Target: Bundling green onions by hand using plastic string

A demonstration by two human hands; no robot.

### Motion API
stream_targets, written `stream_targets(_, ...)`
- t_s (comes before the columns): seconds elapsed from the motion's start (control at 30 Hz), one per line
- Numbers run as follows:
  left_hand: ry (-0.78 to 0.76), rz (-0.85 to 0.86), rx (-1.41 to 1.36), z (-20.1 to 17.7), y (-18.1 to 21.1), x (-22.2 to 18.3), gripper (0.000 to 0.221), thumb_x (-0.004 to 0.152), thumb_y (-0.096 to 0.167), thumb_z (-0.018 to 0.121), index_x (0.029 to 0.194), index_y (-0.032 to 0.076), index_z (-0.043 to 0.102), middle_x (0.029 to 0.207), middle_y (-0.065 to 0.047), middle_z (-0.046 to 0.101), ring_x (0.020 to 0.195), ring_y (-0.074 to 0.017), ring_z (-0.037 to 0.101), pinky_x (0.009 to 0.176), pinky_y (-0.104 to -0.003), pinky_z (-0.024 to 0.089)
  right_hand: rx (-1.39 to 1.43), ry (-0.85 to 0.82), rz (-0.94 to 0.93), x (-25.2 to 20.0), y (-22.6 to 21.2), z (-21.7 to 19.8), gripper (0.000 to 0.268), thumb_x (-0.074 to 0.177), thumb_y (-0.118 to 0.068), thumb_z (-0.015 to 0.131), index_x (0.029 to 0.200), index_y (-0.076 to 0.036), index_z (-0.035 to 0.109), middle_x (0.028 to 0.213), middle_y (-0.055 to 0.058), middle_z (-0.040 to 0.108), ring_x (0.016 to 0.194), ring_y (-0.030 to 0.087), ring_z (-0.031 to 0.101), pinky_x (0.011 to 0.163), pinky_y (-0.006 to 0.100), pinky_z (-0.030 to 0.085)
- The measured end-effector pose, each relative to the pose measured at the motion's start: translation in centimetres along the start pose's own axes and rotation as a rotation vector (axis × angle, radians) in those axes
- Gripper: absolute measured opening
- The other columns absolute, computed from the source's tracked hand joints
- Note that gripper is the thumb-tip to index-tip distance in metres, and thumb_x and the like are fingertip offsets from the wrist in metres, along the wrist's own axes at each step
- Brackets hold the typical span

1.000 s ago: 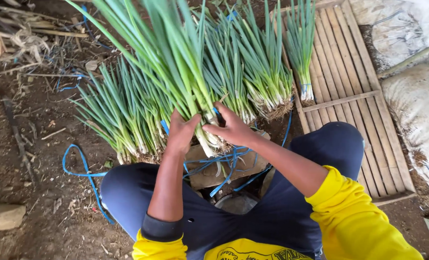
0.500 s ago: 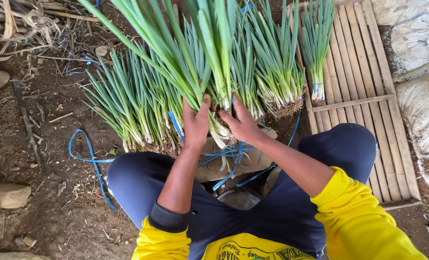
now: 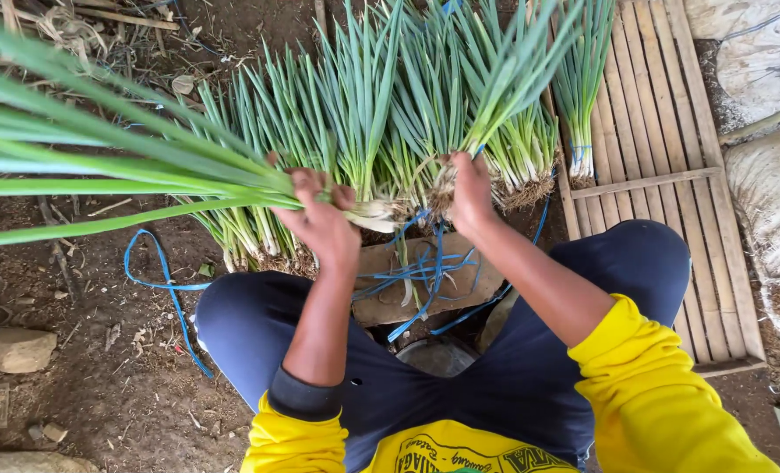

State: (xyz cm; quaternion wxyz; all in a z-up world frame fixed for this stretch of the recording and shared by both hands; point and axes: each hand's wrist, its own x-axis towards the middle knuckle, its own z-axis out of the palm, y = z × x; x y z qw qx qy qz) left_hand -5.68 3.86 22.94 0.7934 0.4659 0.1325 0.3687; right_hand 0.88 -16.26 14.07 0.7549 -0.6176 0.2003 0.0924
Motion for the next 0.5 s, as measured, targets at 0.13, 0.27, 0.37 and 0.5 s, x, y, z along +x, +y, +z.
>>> stream_targets(0.13, -0.004, -0.070, 0.013, -0.4, 2.1, 1.9, 0.039, 0.111, 0.006, 0.041, 0.149, 0.015, 0.036, 0.082, 0.001, 0.052, 0.043, -0.0066, 0.050, 0.035, -0.023, 0.053, -0.193, 0.051, -0.033, 0.5, 0.3, -0.6, 0.020, 0.104, -0.014, 0.045, 0.122, -0.004, 0.045, 0.101, 0.008, 0.055, 0.082, 0.017, 0.055, 0.077, 0.042, 0.049)
stream_targets(0.27, -0.061, -0.247, 0.013, 0.0, 2.6, 1.6, 0.042, 0.109, 0.005, 0.038, 0.151, 0.010, 0.038, 0.086, 0.000, 0.049, 0.046, -0.0060, 0.050, 0.037, -0.023, 0.052, -0.340, -0.021, -0.141, -4.3, -3.9, 2.3, 0.035, 0.104, -0.012, 0.049, 0.131, 0.004, 0.034, 0.109, 0.016, 0.050, 0.081, 0.017, 0.050, 0.075, 0.039, 0.047)
stream_targets(0.37, -0.112, -0.324, 0.013, -0.2, 2.1, 1.2, 0.043, 0.109, 0.006, 0.038, 0.152, 0.008, 0.039, 0.084, 0.000, 0.048, 0.044, -0.0062, 0.047, 0.036, -0.023, 0.051, -0.412, -0.104, -0.182, -6.5, -5.9, 3.6, 0.064, 0.106, -0.015, 0.049, 0.149, 0.019, 0.014, 0.141, 0.039, 0.031, 0.121, 0.038, 0.034, 0.103, 0.055, 0.030)
stream_targets(0.5, -0.177, -0.386, 0.066, 1.0, 3.7, 0.9, 0.039, 0.108, 0.003, 0.037, 0.147, 0.006, 0.041, 0.084, -0.001, 0.047, 0.044, -0.0060, 0.045, 0.036, -0.023, 0.049, -0.537, -0.194, -0.236, -4.7, -3.9, 3.4, 0.063, 0.109, -0.021, 0.049, 0.144, 0.018, 0.015, 0.122, 0.031, 0.026, 0.111, 0.039, 0.024, 0.094, 0.053, 0.023)
